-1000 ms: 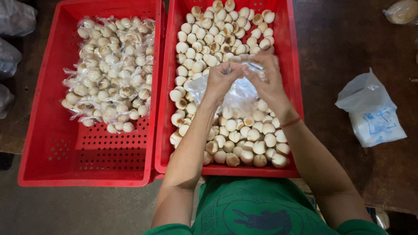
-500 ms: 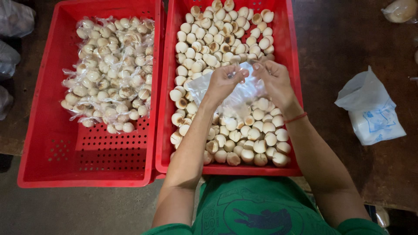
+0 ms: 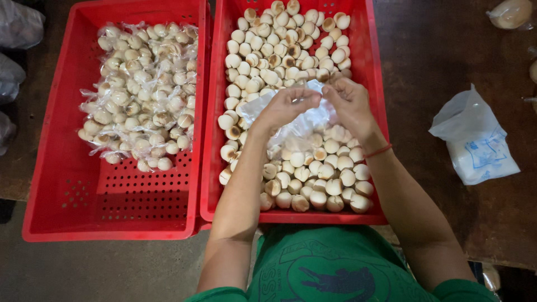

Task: The person puts small white buns from a red crate into plastic bags by hand, placing several items into a bag and then setting it aside.

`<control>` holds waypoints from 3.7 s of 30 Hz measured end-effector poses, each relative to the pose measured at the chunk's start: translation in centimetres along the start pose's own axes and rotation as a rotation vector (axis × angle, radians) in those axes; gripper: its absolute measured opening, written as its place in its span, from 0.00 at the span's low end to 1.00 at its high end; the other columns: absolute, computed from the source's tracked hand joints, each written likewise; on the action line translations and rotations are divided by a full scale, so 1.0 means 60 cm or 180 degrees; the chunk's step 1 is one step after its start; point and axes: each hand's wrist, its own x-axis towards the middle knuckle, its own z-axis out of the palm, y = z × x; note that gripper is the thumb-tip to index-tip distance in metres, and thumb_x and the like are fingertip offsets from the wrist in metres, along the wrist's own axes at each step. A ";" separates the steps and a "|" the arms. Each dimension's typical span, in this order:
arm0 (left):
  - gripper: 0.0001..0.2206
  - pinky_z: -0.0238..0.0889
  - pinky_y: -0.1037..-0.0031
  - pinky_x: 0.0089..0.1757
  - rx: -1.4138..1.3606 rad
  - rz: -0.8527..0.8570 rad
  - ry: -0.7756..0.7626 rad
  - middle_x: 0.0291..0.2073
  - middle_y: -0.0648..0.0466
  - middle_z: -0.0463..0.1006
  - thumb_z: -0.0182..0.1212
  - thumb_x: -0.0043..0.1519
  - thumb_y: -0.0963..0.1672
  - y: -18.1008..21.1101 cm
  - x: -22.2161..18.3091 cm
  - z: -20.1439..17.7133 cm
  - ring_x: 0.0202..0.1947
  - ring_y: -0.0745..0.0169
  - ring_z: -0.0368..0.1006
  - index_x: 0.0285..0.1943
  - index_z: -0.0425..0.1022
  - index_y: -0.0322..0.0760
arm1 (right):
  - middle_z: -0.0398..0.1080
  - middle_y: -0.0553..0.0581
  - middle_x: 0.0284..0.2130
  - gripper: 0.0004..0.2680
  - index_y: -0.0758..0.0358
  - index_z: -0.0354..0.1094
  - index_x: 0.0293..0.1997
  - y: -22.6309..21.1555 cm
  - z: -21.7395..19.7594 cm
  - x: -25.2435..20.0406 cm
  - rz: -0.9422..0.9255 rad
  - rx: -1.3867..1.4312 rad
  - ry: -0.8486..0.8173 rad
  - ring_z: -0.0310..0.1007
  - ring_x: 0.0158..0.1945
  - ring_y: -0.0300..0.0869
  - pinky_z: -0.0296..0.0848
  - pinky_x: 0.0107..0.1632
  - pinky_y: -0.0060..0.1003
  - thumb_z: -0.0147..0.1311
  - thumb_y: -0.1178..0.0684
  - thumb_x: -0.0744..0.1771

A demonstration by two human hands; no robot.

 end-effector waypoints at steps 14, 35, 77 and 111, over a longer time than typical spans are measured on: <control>0.05 0.73 0.78 0.41 -0.0619 0.0406 0.0296 0.32 0.58 0.82 0.65 0.61 0.42 -0.020 0.018 0.023 0.34 0.72 0.77 0.37 0.82 0.34 | 0.67 0.47 0.27 0.09 0.65 0.70 0.35 0.017 0.003 0.005 -0.0479 -0.0304 0.0282 0.60 0.28 0.28 0.60 0.28 0.26 0.55 0.52 0.72; 0.11 0.68 0.80 0.38 -0.0483 0.0558 0.0637 0.31 0.56 0.83 0.67 0.62 0.45 -0.037 0.024 0.019 0.33 0.74 0.75 0.43 0.83 0.30 | 0.72 0.48 0.28 0.10 0.63 0.68 0.35 0.001 0.004 0.002 -0.0486 0.0267 0.0401 0.67 0.28 0.29 0.67 0.32 0.26 0.52 0.50 0.73; 0.12 0.71 0.73 0.38 -0.2161 -0.0378 0.0764 0.35 0.53 0.83 0.72 0.58 0.47 -0.040 0.025 0.005 0.34 0.66 0.77 0.43 0.82 0.34 | 0.67 0.64 0.54 0.04 0.73 0.71 0.44 -0.070 0.050 -0.002 -0.2095 -0.1016 -0.0215 0.64 0.61 0.44 0.64 0.62 0.36 0.55 0.65 0.67; 0.05 0.67 0.79 0.38 -0.1616 0.0936 0.2653 0.37 0.57 0.76 0.65 0.64 0.37 0.002 0.009 -0.077 0.36 0.71 0.70 0.45 0.75 0.37 | 0.61 0.64 0.49 0.21 0.69 0.64 0.55 0.011 0.026 0.164 -0.2917 -0.0786 -0.1434 0.62 0.52 0.45 0.72 0.47 0.31 0.52 0.58 0.56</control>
